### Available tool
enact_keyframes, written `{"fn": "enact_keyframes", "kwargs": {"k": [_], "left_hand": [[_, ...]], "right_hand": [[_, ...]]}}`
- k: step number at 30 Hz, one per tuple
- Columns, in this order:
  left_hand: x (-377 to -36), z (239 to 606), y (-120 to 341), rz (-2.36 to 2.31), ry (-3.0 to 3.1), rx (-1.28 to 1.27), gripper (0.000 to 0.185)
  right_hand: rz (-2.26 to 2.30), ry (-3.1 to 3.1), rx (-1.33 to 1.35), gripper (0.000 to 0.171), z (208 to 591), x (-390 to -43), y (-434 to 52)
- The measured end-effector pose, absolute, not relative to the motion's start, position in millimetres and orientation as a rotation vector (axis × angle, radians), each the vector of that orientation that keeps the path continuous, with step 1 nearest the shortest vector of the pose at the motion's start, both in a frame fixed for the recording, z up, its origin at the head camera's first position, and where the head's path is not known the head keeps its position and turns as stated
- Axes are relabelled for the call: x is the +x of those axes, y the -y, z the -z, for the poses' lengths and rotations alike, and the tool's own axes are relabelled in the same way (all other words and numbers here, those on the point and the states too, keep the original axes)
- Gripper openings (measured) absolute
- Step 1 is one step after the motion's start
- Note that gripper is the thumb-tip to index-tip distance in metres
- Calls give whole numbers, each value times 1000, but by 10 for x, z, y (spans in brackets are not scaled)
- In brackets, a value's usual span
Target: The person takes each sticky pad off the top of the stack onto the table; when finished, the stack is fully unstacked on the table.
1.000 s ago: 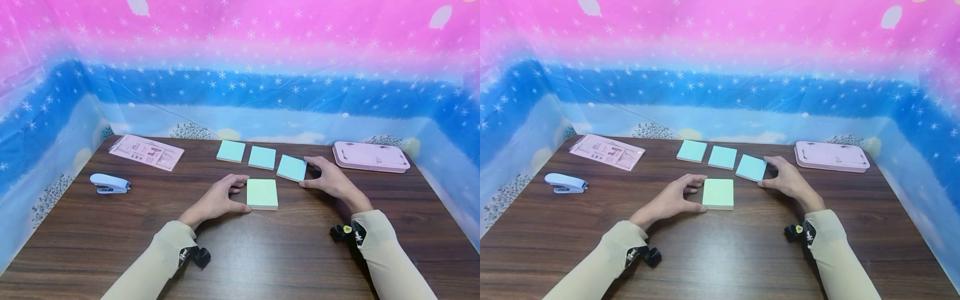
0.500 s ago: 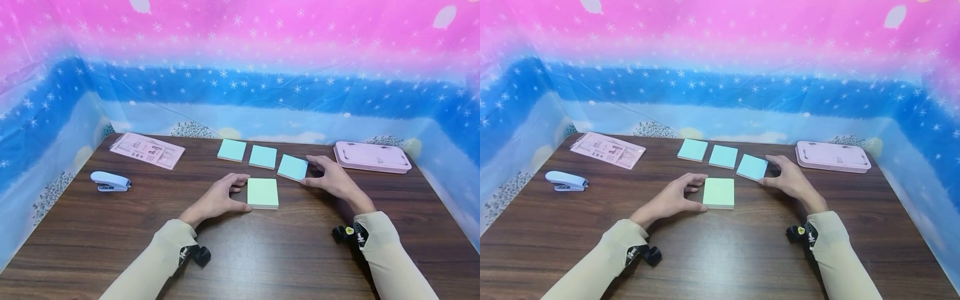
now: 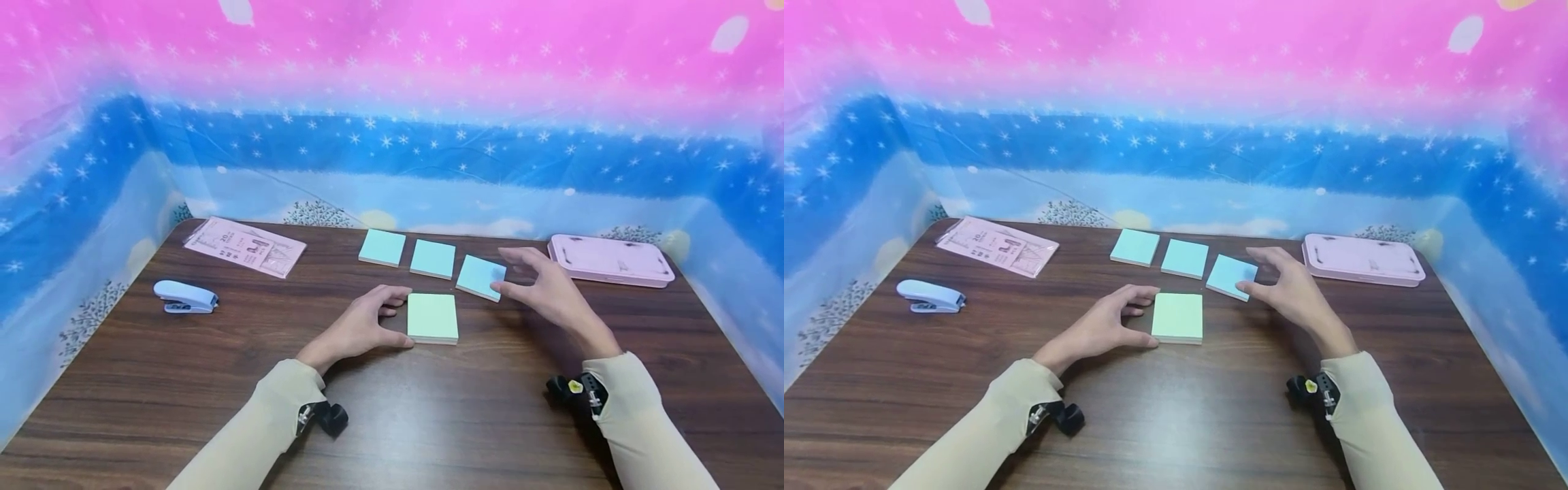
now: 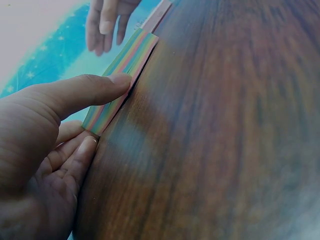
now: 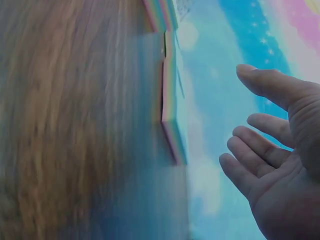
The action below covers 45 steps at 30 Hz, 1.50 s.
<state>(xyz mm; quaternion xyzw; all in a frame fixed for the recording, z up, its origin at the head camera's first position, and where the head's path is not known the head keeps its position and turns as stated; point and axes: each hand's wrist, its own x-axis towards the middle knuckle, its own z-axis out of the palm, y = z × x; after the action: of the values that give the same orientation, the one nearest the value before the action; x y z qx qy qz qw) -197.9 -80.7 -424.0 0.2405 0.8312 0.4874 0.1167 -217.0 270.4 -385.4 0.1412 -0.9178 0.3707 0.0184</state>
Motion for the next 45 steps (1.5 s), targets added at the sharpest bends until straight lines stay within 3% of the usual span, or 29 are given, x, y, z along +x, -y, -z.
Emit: {"fn": "enact_keyframes", "kwargs": {"k": [17,45], "left_hand": [[-1984,4238,792,-1424,-2438,687,85],[-1994,4243,793,-1422,-2435,711,84]], "right_hand": [[-1264,2847,588,70,3784,-1924,-2421],[-1398,2932,821,80,4070,-1914,-2248]]}}
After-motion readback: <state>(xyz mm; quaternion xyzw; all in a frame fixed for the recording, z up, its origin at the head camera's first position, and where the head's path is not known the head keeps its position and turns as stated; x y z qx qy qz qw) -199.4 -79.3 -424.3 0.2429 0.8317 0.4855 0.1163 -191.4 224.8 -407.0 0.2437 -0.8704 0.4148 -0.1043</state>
